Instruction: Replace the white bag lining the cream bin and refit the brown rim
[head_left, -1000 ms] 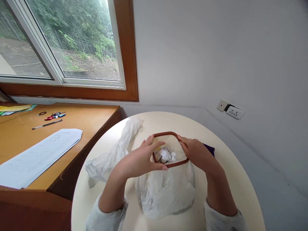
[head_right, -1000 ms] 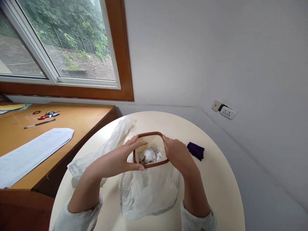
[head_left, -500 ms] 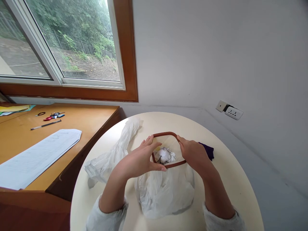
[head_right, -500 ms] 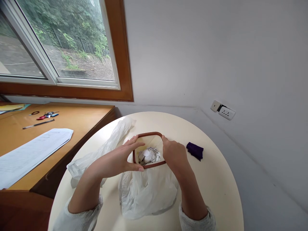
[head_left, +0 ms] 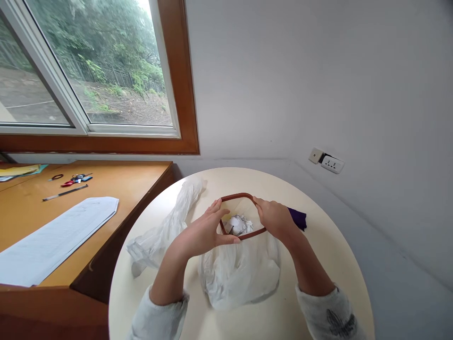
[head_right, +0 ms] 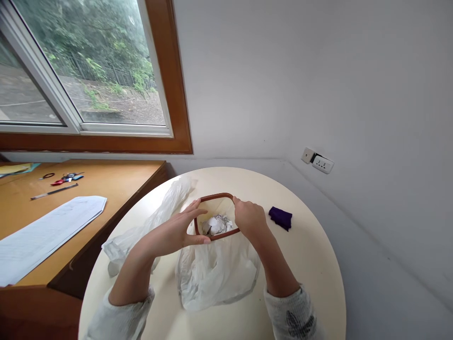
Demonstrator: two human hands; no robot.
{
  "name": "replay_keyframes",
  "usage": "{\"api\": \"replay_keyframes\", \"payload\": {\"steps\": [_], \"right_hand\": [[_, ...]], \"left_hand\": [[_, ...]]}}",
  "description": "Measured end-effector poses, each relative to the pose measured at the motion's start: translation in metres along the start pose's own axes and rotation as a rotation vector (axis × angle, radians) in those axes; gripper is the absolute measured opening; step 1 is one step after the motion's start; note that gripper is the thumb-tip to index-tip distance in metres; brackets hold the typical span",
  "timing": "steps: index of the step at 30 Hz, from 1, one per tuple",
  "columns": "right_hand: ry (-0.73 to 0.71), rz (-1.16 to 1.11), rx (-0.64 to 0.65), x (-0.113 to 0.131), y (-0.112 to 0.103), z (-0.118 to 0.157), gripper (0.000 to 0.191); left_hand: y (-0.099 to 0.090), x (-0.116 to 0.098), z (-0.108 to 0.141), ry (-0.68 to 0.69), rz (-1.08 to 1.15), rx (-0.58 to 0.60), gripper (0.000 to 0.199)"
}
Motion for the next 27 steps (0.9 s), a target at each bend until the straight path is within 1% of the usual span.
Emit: {"api": "replay_keyframes", "payload": {"steps": [4, 7, 10, 13, 16, 19, 21, 22, 24, 27], "right_hand": [[-0.051, 0.005, 0.041, 0.001, -0.003, -0.004, 0.04], [-0.101, -0.044, 0.044, 0.001, -0.007, -0.006, 0.04], [-0.166, -0.132, 0.014, 0.003, -0.01, -0.009, 0.038], [-0.27, -0.215, -0.067, 0.007, -0.016, -0.013, 0.034], [-0.346, -0.282, -0.223, 0.01, -0.027, -0.015, 0.034], [-0.293, -0.43, -0.401, -0.004, -0.032, -0.011, 0.038], [-0.213, -0.584, -0.491, -0.021, -0.026, -0.004, 0.039], [-0.164, -0.663, -0.521, -0.031, -0.019, 0.0, 0.04], [-0.052, -0.794, -0.545, -0.051, 0.001, 0.009, 0.042], [0.101, -0.882, -0.574, -0.077, 0.039, 0.028, 0.045]], "left_hand": [[0.005, -0.001, 0.004, -0.077, -0.054, -0.013, 0.061], [0.009, -0.011, 0.01, -0.101, -0.112, -0.057, 0.06], [0.015, -0.025, 0.021, -0.108, -0.191, -0.109, 0.06], [0.02, -0.041, 0.037, -0.081, -0.273, -0.139, 0.06], [0.019, -0.05, 0.052, -0.089, -0.325, -0.139, 0.057], [0.004, -0.049, 0.06, -0.092, -0.295, -0.187, 0.041], [-0.01, -0.041, 0.062, -0.082, -0.254, -0.233, 0.035], [-0.016, -0.035, 0.061, -0.067, -0.244, -0.247, 0.034], [-0.024, -0.023, 0.057, 0.003, -0.252, -0.23, 0.036], [-0.026, -0.006, 0.05, 0.084, -0.283, -0.13, 0.038]]}}
Point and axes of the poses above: each hand's wrist, its own z-axis away from the middle knuckle, its own y-axis out of the palm, x = y × z, the point moved 8 cm from there along -z, towards the middle knuckle, and after that the axes turned 3 degrees about z, right-handed, at the moved point
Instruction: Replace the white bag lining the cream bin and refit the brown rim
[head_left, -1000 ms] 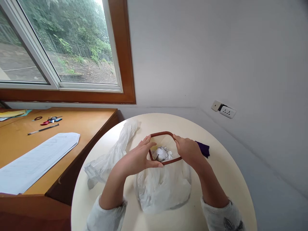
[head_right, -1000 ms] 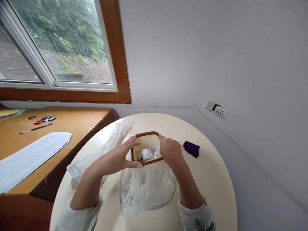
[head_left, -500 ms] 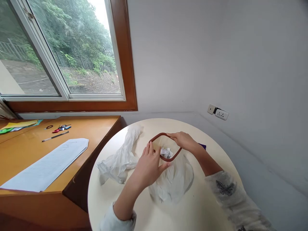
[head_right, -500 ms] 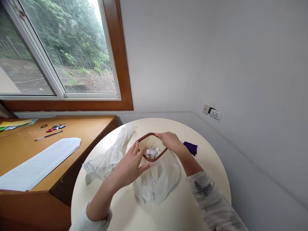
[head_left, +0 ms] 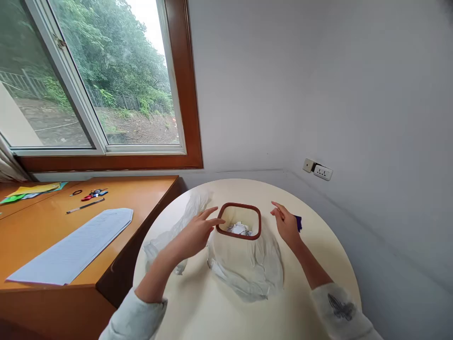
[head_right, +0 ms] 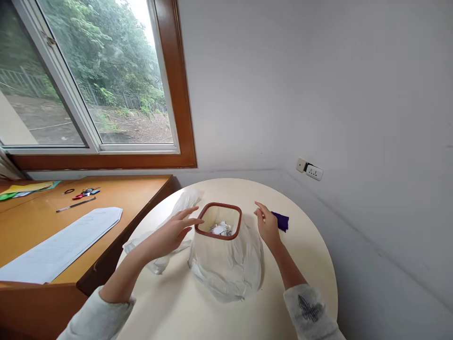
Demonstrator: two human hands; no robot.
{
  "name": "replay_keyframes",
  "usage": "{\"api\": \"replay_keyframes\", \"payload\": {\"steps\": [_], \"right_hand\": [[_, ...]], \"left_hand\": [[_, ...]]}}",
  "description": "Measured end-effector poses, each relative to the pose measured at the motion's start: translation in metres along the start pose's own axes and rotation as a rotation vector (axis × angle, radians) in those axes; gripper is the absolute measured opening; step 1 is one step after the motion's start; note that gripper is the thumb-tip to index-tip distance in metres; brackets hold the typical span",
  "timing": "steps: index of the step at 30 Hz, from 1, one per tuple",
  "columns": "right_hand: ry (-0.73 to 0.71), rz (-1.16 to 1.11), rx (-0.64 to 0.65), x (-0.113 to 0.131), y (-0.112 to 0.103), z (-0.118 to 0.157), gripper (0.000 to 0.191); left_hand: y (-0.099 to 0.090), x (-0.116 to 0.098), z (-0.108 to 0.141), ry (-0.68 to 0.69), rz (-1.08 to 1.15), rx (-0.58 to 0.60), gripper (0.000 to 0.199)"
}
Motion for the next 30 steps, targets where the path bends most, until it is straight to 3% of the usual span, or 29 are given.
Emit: {"api": "replay_keyframes", "payload": {"steps": [4, 8, 12, 17, 23, 30], "right_hand": [[0.134, -0.024, -0.079, -0.045, -0.001, 0.038, 0.047], [0.255, -0.034, -0.07, -0.069, 0.003, 0.064, 0.044], [0.291, -0.035, -0.082, -0.07, -0.001, 0.067, 0.041], [0.313, -0.03, -0.066, -0.07, -0.001, 0.063, 0.041], [0.335, -0.023, -0.029, -0.07, 0.0, 0.063, 0.039], [0.313, 0.014, 0.048, -0.073, 0.01, 0.062, 0.04]], "left_hand": [[0.003, 0.008, -0.008, 0.074, -0.038, 0.072, 0.028], [-0.001, -0.004, -0.011, 0.175, -0.05, 0.083, 0.018], [0.003, -0.014, -0.015, 0.217, -0.024, 0.082, 0.016], [0.022, -0.012, -0.036, 0.2, 0.034, 0.036, 0.025], [0.042, 0.005, -0.081, 0.163, -0.017, -0.126, 0.031], [0.055, 0.038, -0.131, 0.0, -0.12, -0.304, 0.027]]}}
Point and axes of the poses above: each hand's wrist, its own z-axis away from the middle knuckle, its own y-axis out of the palm, x = y × z, the point moved 8 cm from there along -z, towards the middle knuckle, and after that the axes turned 3 degrees about z, right-handed, at the moved point
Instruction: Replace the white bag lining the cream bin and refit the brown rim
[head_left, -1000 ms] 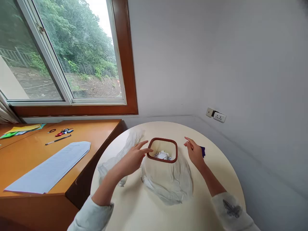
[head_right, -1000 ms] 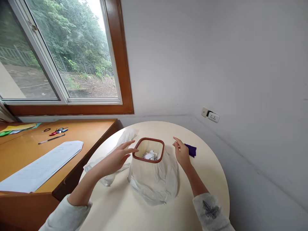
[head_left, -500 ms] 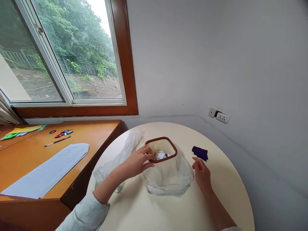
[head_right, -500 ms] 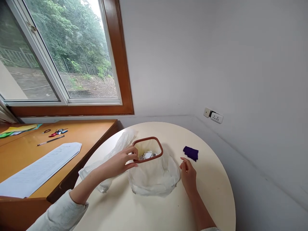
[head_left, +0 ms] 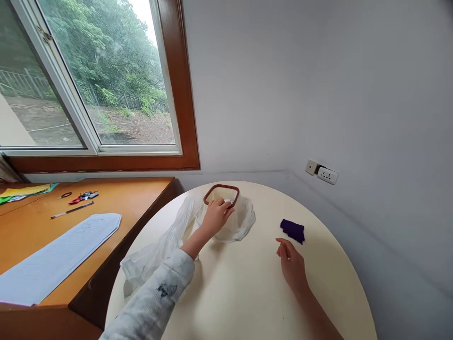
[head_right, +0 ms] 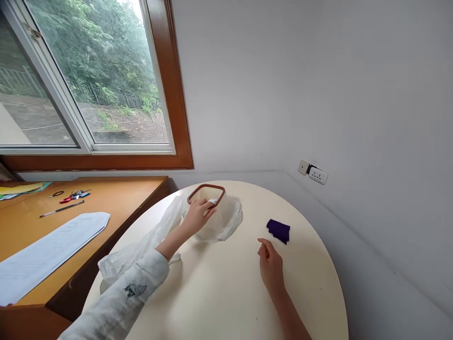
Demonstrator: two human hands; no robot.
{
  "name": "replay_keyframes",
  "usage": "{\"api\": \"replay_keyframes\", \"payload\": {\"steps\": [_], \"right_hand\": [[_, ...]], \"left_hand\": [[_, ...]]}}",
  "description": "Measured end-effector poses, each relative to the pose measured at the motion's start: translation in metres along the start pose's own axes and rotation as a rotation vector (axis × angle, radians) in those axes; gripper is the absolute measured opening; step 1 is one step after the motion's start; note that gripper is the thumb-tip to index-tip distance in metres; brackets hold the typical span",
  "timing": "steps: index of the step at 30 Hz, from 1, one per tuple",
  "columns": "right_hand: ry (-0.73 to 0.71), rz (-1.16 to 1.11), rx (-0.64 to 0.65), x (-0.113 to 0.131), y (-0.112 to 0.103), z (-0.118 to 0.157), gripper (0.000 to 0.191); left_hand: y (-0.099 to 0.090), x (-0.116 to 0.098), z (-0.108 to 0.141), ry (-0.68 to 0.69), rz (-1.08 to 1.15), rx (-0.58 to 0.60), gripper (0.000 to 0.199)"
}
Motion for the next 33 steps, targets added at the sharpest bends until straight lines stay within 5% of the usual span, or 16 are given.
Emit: {"api": "replay_keyframes", "payload": {"steps": [7, 13, 19, 24, 29, 33], "right_hand": [[-0.092, 0.082, 0.08, 0.001, 0.017, -0.01, 0.039], [-0.239, 0.246, -0.025, -0.003, 0.009, -0.031, 0.035], [-0.171, 0.578, -0.143, -0.022, 0.0, -0.054, 0.043], [-0.093, 0.754, -0.118, -0.036, 0.003, -0.066, 0.049], [0.059, 0.834, 0.042, -0.053, 0.006, -0.071, 0.052], [0.02, 0.886, 0.08, -0.051, 0.012, -0.066, 0.052]], "left_hand": [[0.02, 0.025, -0.036, -0.109, -0.075, -0.041, 0.028], [0.028, 0.043, -0.06, -0.19, -0.121, -0.055, 0.028], [0.032, 0.054, -0.071, -0.224, -0.131, -0.063, 0.028], [0.029, 0.056, -0.076, -0.236, -0.115, -0.078, 0.029], [0.006, 0.044, -0.043, -0.228, -0.082, -0.303, 0.063], [-0.004, 0.024, 0.025, -0.123, 0.035, -0.376, 0.036]]}}
Point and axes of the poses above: each hand's wrist, its own z-axis away from the middle knuckle, its own y-axis out of the palm, x = y × z, the point moved 8 cm from there along -z, towards the middle knuckle, and after that the axes turned 3 degrees about z, right-handed, at the moved point
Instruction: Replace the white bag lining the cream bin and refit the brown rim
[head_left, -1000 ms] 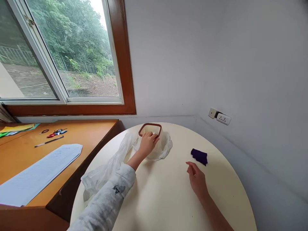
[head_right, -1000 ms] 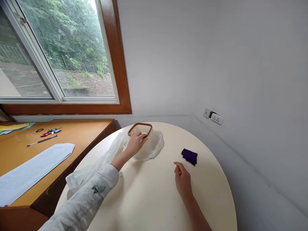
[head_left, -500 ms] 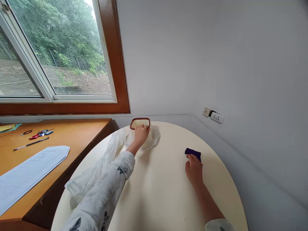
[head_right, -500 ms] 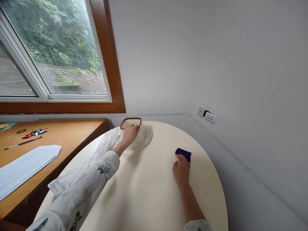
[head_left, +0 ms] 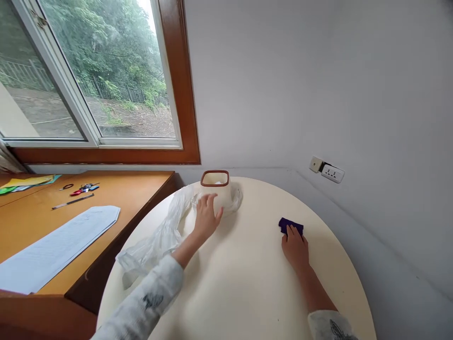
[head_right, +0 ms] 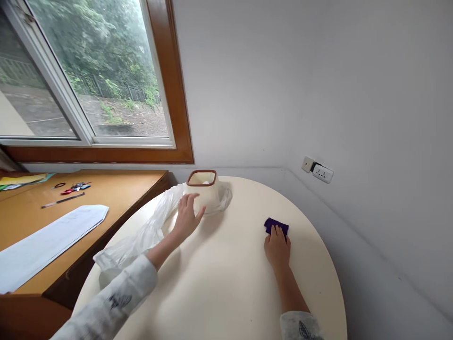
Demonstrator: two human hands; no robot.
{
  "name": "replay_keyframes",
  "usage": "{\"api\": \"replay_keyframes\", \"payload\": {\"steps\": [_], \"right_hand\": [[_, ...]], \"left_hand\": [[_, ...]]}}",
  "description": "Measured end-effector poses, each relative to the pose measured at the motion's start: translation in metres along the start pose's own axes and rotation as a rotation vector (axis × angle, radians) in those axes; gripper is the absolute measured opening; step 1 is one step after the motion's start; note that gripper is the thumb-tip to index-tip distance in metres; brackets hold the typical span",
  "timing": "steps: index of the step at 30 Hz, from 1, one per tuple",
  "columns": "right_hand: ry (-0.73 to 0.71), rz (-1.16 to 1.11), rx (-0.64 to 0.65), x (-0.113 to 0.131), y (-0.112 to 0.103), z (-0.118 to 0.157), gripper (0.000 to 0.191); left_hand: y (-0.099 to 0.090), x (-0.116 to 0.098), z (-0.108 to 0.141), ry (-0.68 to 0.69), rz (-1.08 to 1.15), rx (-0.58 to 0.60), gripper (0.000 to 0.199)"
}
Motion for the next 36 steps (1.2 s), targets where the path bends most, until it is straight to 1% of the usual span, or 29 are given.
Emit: {"api": "replay_keyframes", "payload": {"steps": [1, 3, 5, 7, 9, 12, 14, 17, 20, 26, 31, 36], "right_hand": [[-0.026, 0.009, -0.007, 0.005, 0.001, 0.003, 0.051], [-0.106, 0.018, -0.023, 0.021, 0.002, 0.014, 0.05], [-0.223, 0.01, -0.048, 0.045, 0.003, 0.03, 0.049], [-0.351, -0.02, -0.076, 0.073, 0.002, 0.051, 0.048], [-0.456, -0.065, -0.092, 0.101, 0.0, 0.072, 0.047], [-0.566, -0.134, -0.08, 0.14, -0.003, 0.098, 0.045], [-0.618, -0.178, -0.059, 0.164, -0.005, 0.11, 0.045], [-0.662, -0.216, -0.021, 0.195, -0.006, 0.117, 0.045], [-0.692, -0.224, 0.001, 0.218, -0.004, 0.117, 0.045], [-0.742, -0.237, 0.029, 0.243, 0.002, 0.114, 0.046], [-0.775, -0.256, 0.085, 0.26, 0.006, 0.109, 0.05], [-0.799, -0.279, 0.106, 0.271, 0.009, 0.103, 0.053]], "left_hand": [[-0.007, -0.001, 0.018, 0.01, 0.038, 0.012, 0.025], [-0.019, 0.003, 0.051, -0.007, 0.103, 0.008, 0.01], [-0.028, 0.013, 0.078, -0.084, 0.174, -0.01, 0.001], [-0.032, 0.023, 0.095, -0.165, 0.236, -0.018, 0.008], [-0.034, 0.027, 0.104, -0.206, 0.279, -0.024, 0.012], [-0.035, 0.025, 0.108, -0.208, 0.302, -0.015, 0.015], [-0.033, 0.022, 0.108, -0.202, 0.305, 0.008, 0.016], [-0.031, 0.022, 0.109, -0.209, 0.312, 0.02, 0.018], [-0.031, 0.026, 0.11, -0.232, 0.317, 0.0, 0.019], [-0.032, 0.032, 0.111, -0.264, 0.351, -0.005, 0.019], [-0.027, 0.034, 0.112, -0.27, 0.362, 0.03, 0.019], [-0.025, 0.038, 0.113, -0.296, 0.372, 0.043, 0.019]]}}
Point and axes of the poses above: each hand's wrist, its own z-axis away from the middle knuckle, its own y-axis out of the palm, x = y × z, the point moved 8 cm from there along -z, towards the middle knuckle, and after that the axes turned 3 degrees about z, right-handed, at the moved point
